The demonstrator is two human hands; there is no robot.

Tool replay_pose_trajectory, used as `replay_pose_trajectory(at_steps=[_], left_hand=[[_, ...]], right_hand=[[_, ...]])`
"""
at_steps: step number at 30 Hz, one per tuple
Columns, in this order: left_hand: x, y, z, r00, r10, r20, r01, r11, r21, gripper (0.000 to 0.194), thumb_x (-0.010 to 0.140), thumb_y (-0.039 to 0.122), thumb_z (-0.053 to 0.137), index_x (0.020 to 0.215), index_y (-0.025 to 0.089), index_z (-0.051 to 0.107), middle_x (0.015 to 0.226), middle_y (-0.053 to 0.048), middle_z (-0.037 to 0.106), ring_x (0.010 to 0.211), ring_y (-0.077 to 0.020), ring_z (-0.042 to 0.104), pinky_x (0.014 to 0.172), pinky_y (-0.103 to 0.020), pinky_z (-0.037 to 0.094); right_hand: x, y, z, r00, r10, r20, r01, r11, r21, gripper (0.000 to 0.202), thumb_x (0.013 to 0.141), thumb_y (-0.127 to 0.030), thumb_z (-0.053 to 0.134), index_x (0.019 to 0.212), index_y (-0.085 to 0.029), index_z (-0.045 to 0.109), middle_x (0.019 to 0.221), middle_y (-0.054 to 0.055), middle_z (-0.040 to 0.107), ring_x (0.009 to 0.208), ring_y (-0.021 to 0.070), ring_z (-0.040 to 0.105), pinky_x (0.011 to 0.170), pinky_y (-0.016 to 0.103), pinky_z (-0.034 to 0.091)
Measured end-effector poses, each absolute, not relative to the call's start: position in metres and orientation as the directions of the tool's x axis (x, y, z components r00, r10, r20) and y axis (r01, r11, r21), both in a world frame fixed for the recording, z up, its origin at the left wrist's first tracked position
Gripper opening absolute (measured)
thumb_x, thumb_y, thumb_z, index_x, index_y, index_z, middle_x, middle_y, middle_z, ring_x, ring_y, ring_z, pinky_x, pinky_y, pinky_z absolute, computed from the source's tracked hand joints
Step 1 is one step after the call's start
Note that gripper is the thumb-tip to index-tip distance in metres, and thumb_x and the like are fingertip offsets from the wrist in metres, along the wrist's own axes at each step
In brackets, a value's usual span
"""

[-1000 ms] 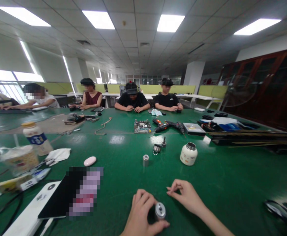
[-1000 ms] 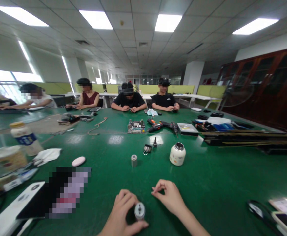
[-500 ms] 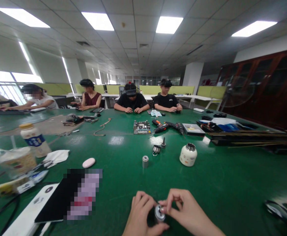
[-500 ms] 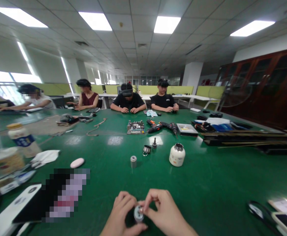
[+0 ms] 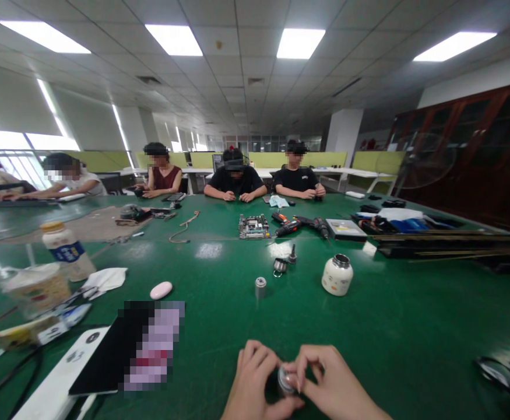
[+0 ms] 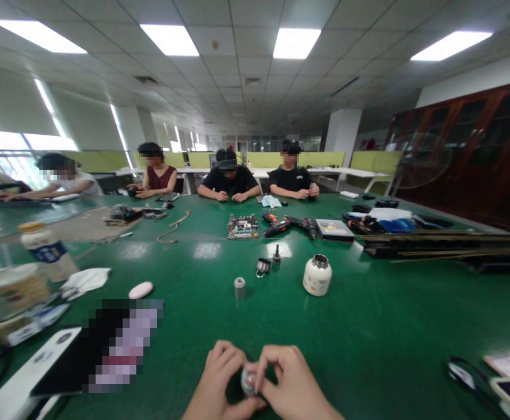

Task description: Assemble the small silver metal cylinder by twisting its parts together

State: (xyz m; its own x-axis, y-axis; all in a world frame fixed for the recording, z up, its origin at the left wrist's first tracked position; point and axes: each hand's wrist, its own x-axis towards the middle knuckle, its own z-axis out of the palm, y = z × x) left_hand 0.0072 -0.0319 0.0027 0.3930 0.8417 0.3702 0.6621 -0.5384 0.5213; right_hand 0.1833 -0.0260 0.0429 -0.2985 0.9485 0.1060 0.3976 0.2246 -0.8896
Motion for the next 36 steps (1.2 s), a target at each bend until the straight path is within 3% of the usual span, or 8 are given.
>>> replay_pose_trajectory(at_steps=[5,10,15,19,23,30,33,36], left_hand=[[0.009,-0.033,0.004,0.384,0.857,0.344,0.682,-0.514,0.52,0.032,0.066,0.037,0.082,0.084,0.018,0.063,0.087,-0.005,0.062,0.089,-0.0251,0.051,0.077,-0.036,0.04],[0.009,-0.034,0.005,0.397,0.849,0.349,0.675,-0.528,0.515,0.025,0.072,0.034,0.077,0.082,0.018,0.061,0.086,-0.005,0.062,0.088,-0.0242,0.051,0.076,-0.035,0.041],[0.008,-0.032,0.003,0.401,0.842,0.36,0.67,-0.538,0.512,0.028,0.07,0.037,0.078,0.083,0.019,0.061,0.087,-0.005,0.062,0.089,-0.0246,0.051,0.076,-0.036,0.041],[0.008,-0.031,0.001,0.41,0.846,0.342,0.671,-0.534,0.514,0.03,0.07,0.038,0.078,0.085,0.018,0.062,0.087,-0.005,0.062,0.088,-0.0251,0.052,0.076,-0.036,0.041],[0.007,-0.032,0.002,0.414,0.852,0.321,0.673,-0.524,0.522,0.034,0.071,0.044,0.077,0.088,0.018,0.063,0.089,-0.006,0.063,0.09,-0.0261,0.052,0.077,-0.038,0.041],[0.007,-0.033,0.005,0.397,0.864,0.31,0.664,-0.503,0.552,0.04,0.065,0.046,0.083,0.085,0.019,0.061,0.091,-0.005,0.065,0.091,-0.0255,0.052,0.08,-0.038,0.041],[0.007,-0.032,0.005,0.393,0.865,0.313,0.665,-0.502,0.552,0.04,0.064,0.046,0.083,0.085,0.019,0.061,0.091,-0.004,0.065,0.091,-0.0251,0.051,0.08,-0.037,0.041],[0.007,-0.03,0.003,0.399,0.86,0.318,0.665,-0.51,0.546,0.041,0.063,0.047,0.083,0.084,0.019,0.061,0.09,-0.004,0.065,0.09,-0.0252,0.051,0.08,-0.037,0.041]], right_hand=[[0.18,-0.027,0.032,-0.279,0.954,0.112,0.418,0.226,-0.88,0.017,0.07,-0.01,0.066,0.055,-0.017,0.061,0.061,-0.002,0.06,0.057,0.0115,0.054,0.049,0.02,0.03],[0.175,-0.029,0.02,-0.235,0.962,0.139,0.383,0.223,-0.896,0.02,0.071,-0.021,0.068,0.055,-0.016,0.056,0.066,-0.003,0.05,0.05,0.0074,0.04,0.044,0.019,0.023],[0.173,-0.029,0.021,-0.214,0.973,0.093,0.354,0.165,-0.921,0.022,0.07,-0.024,0.068,0.055,-0.017,0.053,0.059,-0.004,0.048,0.048,0.0073,0.037,0.045,0.02,0.021],[0.175,-0.029,0.028,-0.246,0.966,0.076,0.372,0.166,-0.913,0.02,0.071,-0.024,0.067,0.057,-0.018,0.054,0.058,-0.002,0.055,0.05,0.0103,0.048,0.047,0.02,0.026],[0.179,-0.03,0.047,-0.285,0.953,0.102,0.253,0.177,-0.951,0.026,0.074,-0.028,0.068,0.056,-0.02,0.051,0.069,0.005,0.068,0.075,0.0212,0.068,0.055,0.022,0.04],[0.207,0.0,0.054,-0.175,0.97,0.169,0.322,0.219,-0.921,0.025,0.081,-0.034,0.066,0.063,-0.021,0.054,0.088,0.009,0.076,0.082,0.0235,0.072,0.065,0.027,0.049],[0.22,0.016,0.028,-0.236,0.956,0.172,0.33,0.245,-0.912,0.02,0.083,-0.034,0.065,0.068,-0.02,0.06,0.082,0.006,0.076,0.096,0.0255,0.072,0.084,0.034,0.051],[0.226,0.024,0.007,-0.254,0.954,0.157,0.32,0.237,-0.917,0.027,0.08,-0.039,0.067,0.063,-0.02,0.059,0.075,0.006,0.075,0.096,0.0283,0.072,0.085,0.038,0.053]])
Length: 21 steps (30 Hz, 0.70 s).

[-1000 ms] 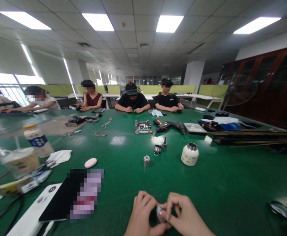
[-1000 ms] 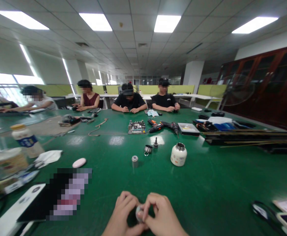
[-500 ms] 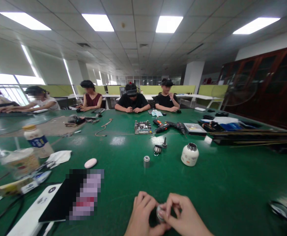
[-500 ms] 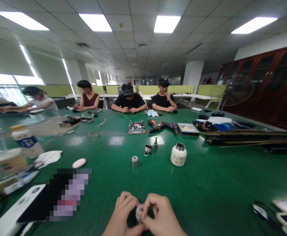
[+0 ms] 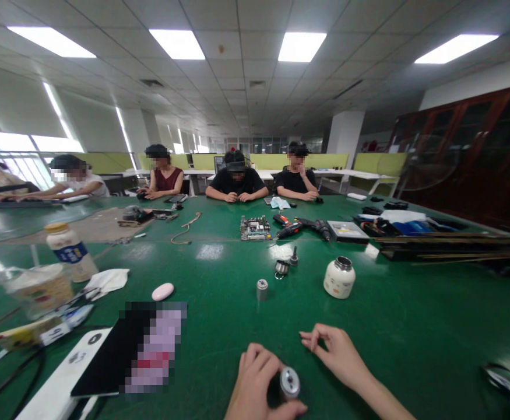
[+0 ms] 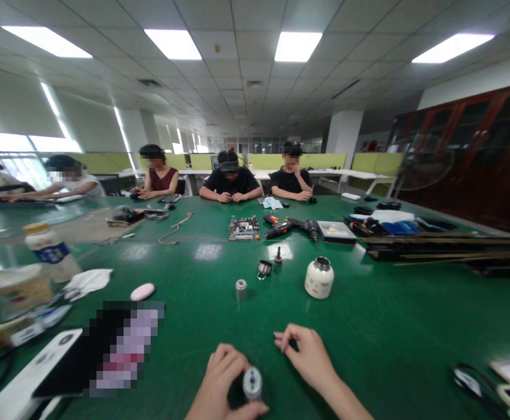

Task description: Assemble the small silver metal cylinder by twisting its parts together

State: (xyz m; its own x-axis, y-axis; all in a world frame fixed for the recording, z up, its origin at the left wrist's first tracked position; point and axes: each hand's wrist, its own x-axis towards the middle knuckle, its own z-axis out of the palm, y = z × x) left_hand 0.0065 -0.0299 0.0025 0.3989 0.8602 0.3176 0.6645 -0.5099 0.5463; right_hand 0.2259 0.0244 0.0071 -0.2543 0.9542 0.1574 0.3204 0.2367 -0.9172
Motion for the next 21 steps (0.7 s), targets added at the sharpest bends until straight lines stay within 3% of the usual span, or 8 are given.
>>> replay_pose_trajectory(at_steps=[10,12,16,21], left_hand=[[0.006,-0.032,0.003,0.375,0.857,0.353,0.649,-0.515,0.56,0.041,0.063,0.048,0.083,0.084,0.02,0.062,0.088,-0.004,0.066,0.089,-0.0247,0.052,0.079,-0.036,0.041],[0.007,-0.032,0.004,0.377,0.86,0.345,0.652,-0.511,0.56,0.042,0.063,0.048,0.083,0.084,0.02,0.062,0.088,-0.004,0.065,0.089,-0.0247,0.052,0.079,-0.036,0.04],[0.007,-0.032,0.004,0.382,0.865,0.325,0.665,-0.502,0.554,0.042,0.063,0.047,0.083,0.086,0.019,0.061,0.089,-0.004,0.065,0.09,-0.0248,0.052,0.078,-0.035,0.04],[0.009,-0.034,0.004,0.388,0.854,0.348,0.676,-0.52,0.522,0.024,0.069,0.03,0.078,0.084,0.02,0.062,0.085,-0.003,0.063,0.087,-0.0231,0.052,0.074,-0.033,0.039]], right_hand=[[0.22,0.023,0.007,-0.201,0.961,0.189,0.27,0.239,-0.933,0.041,0.078,-0.052,0.068,0.058,-0.021,0.051,0.072,0.008,0.074,0.099,0.0311,0.071,0.083,0.039,0.054],[0.213,0.014,0.019,-0.158,0.964,0.212,0.256,0.247,-0.935,0.041,0.08,-0.049,0.068,0.057,-0.022,0.046,0.077,0.009,0.075,0.102,0.03,0.07,0.083,0.036,0.053],[0.196,-0.013,0.043,-0.231,0.947,0.224,0.363,0.298,-0.883,0.036,0.079,-0.035,0.07,0.054,-0.022,0.049,0.077,0.008,0.076,0.088,0.0274,0.072,0.059,0.028,0.048],[0.185,-0.029,0.045,-0.413,0.885,0.213,0.551,0.429,-0.715,0.028,0.076,-0.019,0.069,0.051,-0.021,0.057,0.066,-0.002,0.074,0.067,0.0182,0.068,0.072,0.031,0.043]])
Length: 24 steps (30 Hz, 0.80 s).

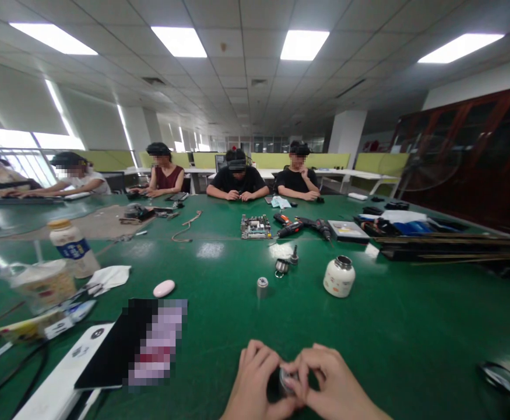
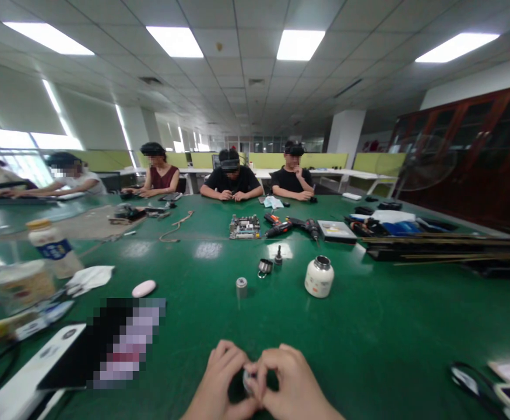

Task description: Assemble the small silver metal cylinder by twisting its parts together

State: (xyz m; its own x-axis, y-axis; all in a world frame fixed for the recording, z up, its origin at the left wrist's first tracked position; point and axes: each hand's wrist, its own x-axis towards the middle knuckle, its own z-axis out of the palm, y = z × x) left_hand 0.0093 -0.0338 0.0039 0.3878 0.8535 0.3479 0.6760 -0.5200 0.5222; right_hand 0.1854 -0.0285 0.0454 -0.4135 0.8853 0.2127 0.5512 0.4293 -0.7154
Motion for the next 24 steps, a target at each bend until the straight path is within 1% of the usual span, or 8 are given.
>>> replay_pose_trajectory(at_steps=[2,6,8,13,17,20,24], left_hand=[[0.009,-0.035,0.004,0.386,0.848,0.362,0.674,-0.528,0.517,0.024,0.069,0.031,0.077,0.083,0.02,0.062,0.085,-0.003,0.062,0.086,-0.0229,0.052,0.074,-0.032,0.039],[0.009,-0.035,0.006,0.385,0.848,0.365,0.667,-0.529,0.524,0.03,0.069,0.04,0.079,0.085,0.021,0.062,0.087,-0.003,0.063,0.087,-0.0236,0.052,0.074,-0.033,0.04],[0.008,-0.035,0.006,0.387,0.847,0.364,0.665,-0.53,0.526,0.031,0.07,0.042,0.078,0.086,0.021,0.062,0.086,-0.004,0.063,0.087,-0.0235,0.052,0.074,-0.033,0.04],[0.009,-0.035,0.005,0.378,0.851,0.364,0.664,-0.523,0.534,0.031,0.068,0.04,0.08,0.086,0.021,0.063,0.086,-0.003,0.063,0.087,-0.0236,0.052,0.073,-0.033,0.039],[0.009,-0.035,0.006,0.381,0.866,0.324,0.67,-0.5,0.549,0.03,0.067,0.035,0.08,0.086,0.019,0.063,0.086,-0.003,0.063,0.088,-0.0241,0.052,0.074,-0.033,0.039],[0.009,-0.036,0.008,0.389,0.866,0.315,0.663,-0.5,0.557,0.028,0.07,0.036,0.078,0.086,0.02,0.063,0.087,-0.004,0.063,0.088,-0.0238,0.051,0.074,-0.033,0.039],[0.008,-0.036,0.008,0.396,0.857,0.33,0.659,-0.515,0.549,0.024,0.073,0.035,0.075,0.088,0.021,0.063,0.087,-0.004,0.063,0.088,-0.0234,0.051,0.074,-0.032,0.039]], right_hand=[[0.185,-0.028,0.043,-0.398,0.894,0.206,0.565,0.416,-0.713,0.026,0.076,-0.017,0.067,0.052,-0.021,0.058,0.065,-0.003,0.073,0.068,0.0181,0.067,0.072,0.03,0.042],[0.185,-0.026,0.045,-0.363,0.915,0.175,0.529,0.357,-0.769,0.024,0.075,-0.016,0.064,0.052,-0.021,0.057,0.066,-0.001,0.071,0.073,0.0192,0.068,0.062,0.025,0.041],[0.186,-0.026,0.046,-0.36,0.919,0.164,0.501,0.338,-0.797,0.024,0.074,-0.017,0.065,0.052,-0.021,0.056,0.063,-0.001,0.069,0.071,0.0181,0.067,0.058,0.022,0.04],[0.186,-0.022,0.039,-0.358,0.925,0.126,0.407,0.276,-0.871,0.03,0.07,-0.026,0.071,0.05,-0.02,0.05,0.056,-0.002,0.06,0.064,0.0161,0.064,0.048,0.019,0.034],[0.183,-0.021,0.033,-0.352,0.929,0.118,0.314,0.236,-0.919,0.032,0.07,-0.022,0.067,0.05,-0.02,0.042,0.059,0.0,0.058,0.068,0.0181,0.067,0.051,0.019,0.037],[0.182,-0.022,0.029,-0.352,0.926,0.136,0.307,0.251,-0.918,0.03,0.07,-0.018,0.063,0.051,-0.02,0.04,0.06,-0.001,0.057,0.071,0.0187,0.068,0.054,0.02,0.039],[0.182,-0.025,0.027,-0.323,0.931,0.17,0.399,0.297,-0.868,0.02,0.068,-0.013,0.063,0.058,-0.02,0.048,0.061,-0.003,0.058,0.063,0.0152,0.063,0.05,0.019,0.037]])
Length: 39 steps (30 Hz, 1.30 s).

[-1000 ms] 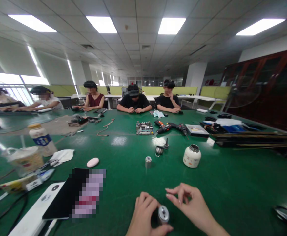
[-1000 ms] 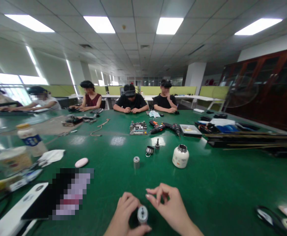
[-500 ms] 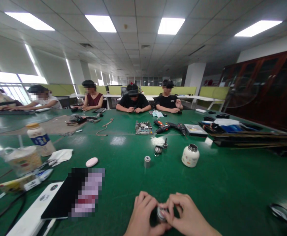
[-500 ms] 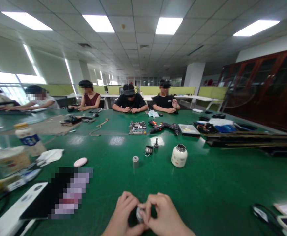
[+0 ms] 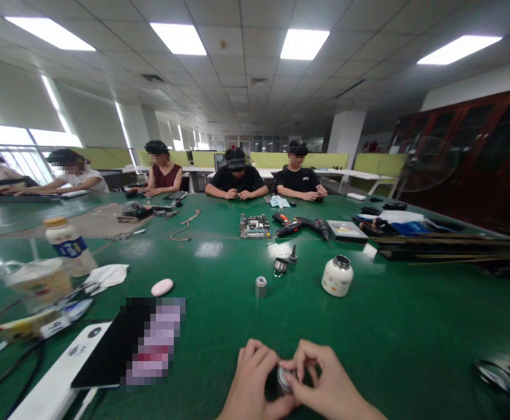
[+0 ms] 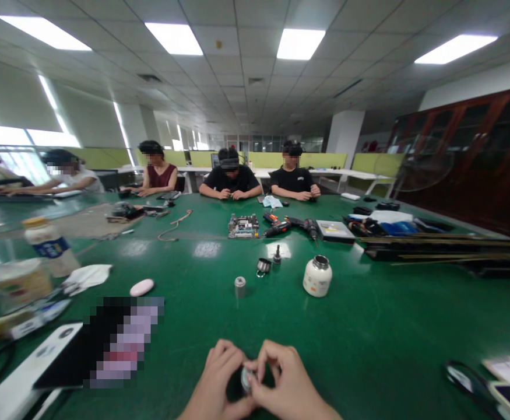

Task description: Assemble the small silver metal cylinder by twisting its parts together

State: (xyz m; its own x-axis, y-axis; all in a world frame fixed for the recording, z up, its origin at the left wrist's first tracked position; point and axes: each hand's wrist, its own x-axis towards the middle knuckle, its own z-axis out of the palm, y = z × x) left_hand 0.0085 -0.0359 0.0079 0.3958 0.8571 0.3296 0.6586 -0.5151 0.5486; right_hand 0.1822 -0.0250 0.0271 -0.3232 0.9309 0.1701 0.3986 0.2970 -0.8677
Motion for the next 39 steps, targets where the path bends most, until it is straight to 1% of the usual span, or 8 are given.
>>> replay_pose_trajectory(at_steps=[4,9,13,24,28,30,34,39], left_hand=[[0.008,-0.036,0.007,0.396,0.862,0.316,0.663,-0.507,0.552,0.026,0.073,0.037,0.076,0.088,0.02,0.063,0.086,-0.004,0.063,0.089,-0.0241,0.051,0.075,-0.034,0.039],[0.008,-0.036,0.01,0.378,0.875,0.303,0.653,-0.484,0.582,0.038,0.067,0.046,0.081,0.087,0.02,0.061,0.09,-0.004,0.066,0.09,-0.0249,0.052,0.077,-0.035,0.039],[0.008,-0.036,0.013,0.368,0.881,0.298,0.649,-0.473,0.596,0.037,0.067,0.044,0.082,0.086,0.02,0.061,0.09,-0.004,0.066,0.09,-0.025,0.052,0.078,-0.036,0.039],[0.009,-0.036,0.012,0.36,0.892,0.274,0.645,-0.45,0.618,0.037,0.066,0.043,0.083,0.086,0.02,0.062,0.091,-0.003,0.065,0.092,-0.0253,0.051,0.08,-0.036,0.038],[0.009,-0.036,0.012,0.367,0.896,0.25,0.651,-0.439,0.619,0.038,0.068,0.045,0.081,0.087,0.019,0.061,0.091,-0.004,0.066,0.092,-0.0259,0.051,0.08,-0.037,0.038],[0.009,-0.036,0.011,0.368,0.896,0.249,0.649,-0.439,0.621,0.038,0.068,0.045,0.081,0.088,0.019,0.061,0.091,-0.004,0.065,0.092,-0.0261,0.051,0.08,-0.037,0.038],[0.009,-0.037,0.011,0.378,0.885,0.272,0.648,-0.463,0.605,0.037,0.07,0.046,0.079,0.091,0.019,0.063,0.09,-0.004,0.064,0.091,-0.0258,0.051,0.078,-0.036,0.038],[0.008,-0.036,0.012,0.381,0.873,0.303,0.646,-0.486,0.589,0.032,0.071,0.042,0.079,0.091,0.022,0.065,0.087,-0.003,0.064,0.088,-0.0246,0.051,0.075,-0.035,0.038]], right_hand=[[0.183,-0.027,0.035,-0.324,0.921,0.216,0.408,0.342,-0.846,0.017,0.071,-0.015,0.064,0.062,-0.021,0.052,0.067,0.0,0.067,0.069,0.0174,0.067,0.049,0.02,0.037],[0.192,-0.013,0.04,-0.202,0.961,0.189,0.283,0.242,-0.928,0.027,0.082,-0.034,0.065,0.067,-0.022,0.047,0.08,0.008,0.075,0.091,0.0259,0.073,0.05,0.021,0.042],[0.205,0.007,0.017,-0.217,0.955,0.201,0.332,0.265,-0.905,0.026,0.086,-0.038,0.061,0.069,-0.022,0.05,0.082,0.008,0.076,0.102,0.0268,0.071,0.075,0.03,0.054],[0.212,0.015,-0.007,-0.272,0.942,0.195,0.32,0.28,-0.905,0.028,0.088,-0.042,0.059,0.069,-0.022,0.051,0.08,0.007,0.075,0.1,0.0262,0.071,0.083,0.034,0.055],[0.205,0.008,0.014,-0.211,0.963,0.168,0.297,0.227,-0.928,0.033,0.083,-0.045,0.066,0.07,-0.022,0.047,0.079,0.008,0.076,0.081,0.0248,0.074,0.063,0.028,0.053],[0.2,0.0,0.028,-0.25,0.961,0.117,0.289,0.19,-0.938,0.033,0.078,-0.043,0.071,0.072,-0.022,0.046,0.078,0.008,0.075,0.067,0.0229,0.073,0.045,0.022,0.041],[0.194,-0.015,0.044,-0.372,0.922,0.112,0.269,0.222,-0.937,0.026,0.076,-0.032,0.072,0.068,-0.02,0.051,0.07,0.004,0.069,0.077,0.0229,0.072,0.05,0.021,0.036],[0.19,-0.02,0.04,-0.374,0.92,0.117,0.382,0.268,-0.885,0.021,0.074,-0.032,0.071,0.064,-0.02,0.056,0.063,-0.001,0.063,0.062,0.0153,0.062,0.047,0.021,0.032]])
